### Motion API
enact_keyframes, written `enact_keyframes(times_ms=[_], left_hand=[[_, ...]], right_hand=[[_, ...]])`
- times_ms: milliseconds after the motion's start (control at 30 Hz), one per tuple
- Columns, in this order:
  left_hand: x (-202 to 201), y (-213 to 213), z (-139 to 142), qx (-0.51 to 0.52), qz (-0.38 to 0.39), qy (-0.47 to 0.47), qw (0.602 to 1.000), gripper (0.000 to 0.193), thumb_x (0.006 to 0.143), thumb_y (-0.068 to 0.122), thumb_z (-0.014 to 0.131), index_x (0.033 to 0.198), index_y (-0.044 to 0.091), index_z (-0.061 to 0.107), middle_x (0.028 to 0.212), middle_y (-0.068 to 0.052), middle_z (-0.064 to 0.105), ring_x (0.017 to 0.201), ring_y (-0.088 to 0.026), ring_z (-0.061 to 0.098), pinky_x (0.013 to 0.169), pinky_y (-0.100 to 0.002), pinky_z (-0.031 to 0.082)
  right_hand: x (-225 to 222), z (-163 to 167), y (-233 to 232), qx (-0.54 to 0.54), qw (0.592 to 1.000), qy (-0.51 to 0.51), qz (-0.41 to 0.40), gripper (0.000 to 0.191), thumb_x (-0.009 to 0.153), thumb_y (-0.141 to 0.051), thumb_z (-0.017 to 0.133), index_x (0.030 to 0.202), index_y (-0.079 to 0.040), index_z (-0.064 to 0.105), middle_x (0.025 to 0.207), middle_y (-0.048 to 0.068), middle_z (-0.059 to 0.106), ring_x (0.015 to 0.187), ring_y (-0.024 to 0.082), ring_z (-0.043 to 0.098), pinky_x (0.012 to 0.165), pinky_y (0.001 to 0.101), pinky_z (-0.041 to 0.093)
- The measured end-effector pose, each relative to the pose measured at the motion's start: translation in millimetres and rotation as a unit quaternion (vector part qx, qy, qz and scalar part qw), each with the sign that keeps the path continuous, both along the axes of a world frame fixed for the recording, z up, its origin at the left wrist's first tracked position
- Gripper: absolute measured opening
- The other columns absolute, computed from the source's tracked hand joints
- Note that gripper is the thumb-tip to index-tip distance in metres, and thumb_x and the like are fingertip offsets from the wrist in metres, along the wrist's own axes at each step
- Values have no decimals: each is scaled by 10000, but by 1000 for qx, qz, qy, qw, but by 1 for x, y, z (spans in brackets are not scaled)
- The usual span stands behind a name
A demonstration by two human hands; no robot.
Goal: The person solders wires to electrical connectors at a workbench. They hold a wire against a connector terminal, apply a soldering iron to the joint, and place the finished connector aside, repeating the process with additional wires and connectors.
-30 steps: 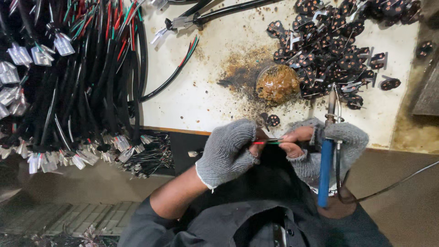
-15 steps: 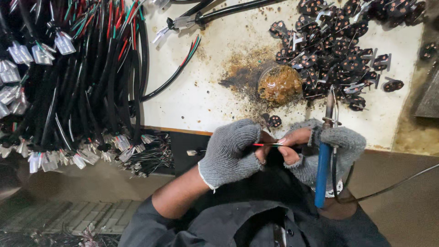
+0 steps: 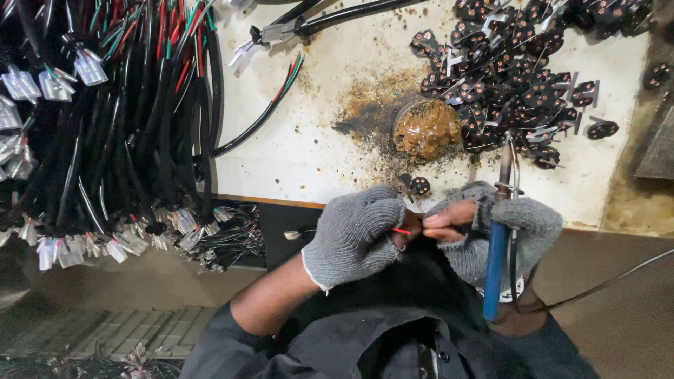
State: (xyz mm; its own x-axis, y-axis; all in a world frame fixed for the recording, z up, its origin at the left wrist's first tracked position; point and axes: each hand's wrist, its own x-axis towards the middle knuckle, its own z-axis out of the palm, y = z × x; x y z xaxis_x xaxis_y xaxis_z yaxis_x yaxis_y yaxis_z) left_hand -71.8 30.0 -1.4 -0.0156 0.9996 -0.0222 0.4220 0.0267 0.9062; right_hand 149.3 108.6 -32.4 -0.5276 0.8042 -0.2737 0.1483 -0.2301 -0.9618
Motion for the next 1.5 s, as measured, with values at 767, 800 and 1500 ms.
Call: enact_keyframes(times_ms=[767, 800, 1500], left_hand=[[17, -8, -16, 122, 78, 48, 988, 193, 880, 212, 848, 944, 138, 682, 861, -49, 667, 796, -274, 681, 665, -388, 532], [20, -9, -17, 134, 74, 67, 986, 202, 849, 209, 860, 919, 142, 682, 830, -45, 660, 753, -271, 664, 630, -396, 512], [-23, 54, 2, 26, 187, 123, 974, 193, 829, 214, 794, 831, 105, 635, 818, -104, 618, 795, -328, 651, 714, -418, 520]], right_hand=[[-15, 33, 8, 182, 978, -82, 55, 107, 858, -85, 828, 874, -43, 730, 859, 52, 754, 784, 165, 713, 731, 289, 568], [-18, 41, 8, 169, 980, -83, 59, 90, 864, -80, 820, 880, -46, 738, 856, 51, 756, 778, 166, 718, 724, 285, 569], [-17, 14, 36, 22, 997, -71, -2, 32, 831, -99, 765, 858, -90, 751, 802, 90, 765, 671, 232, 717, 593, 329, 548]])
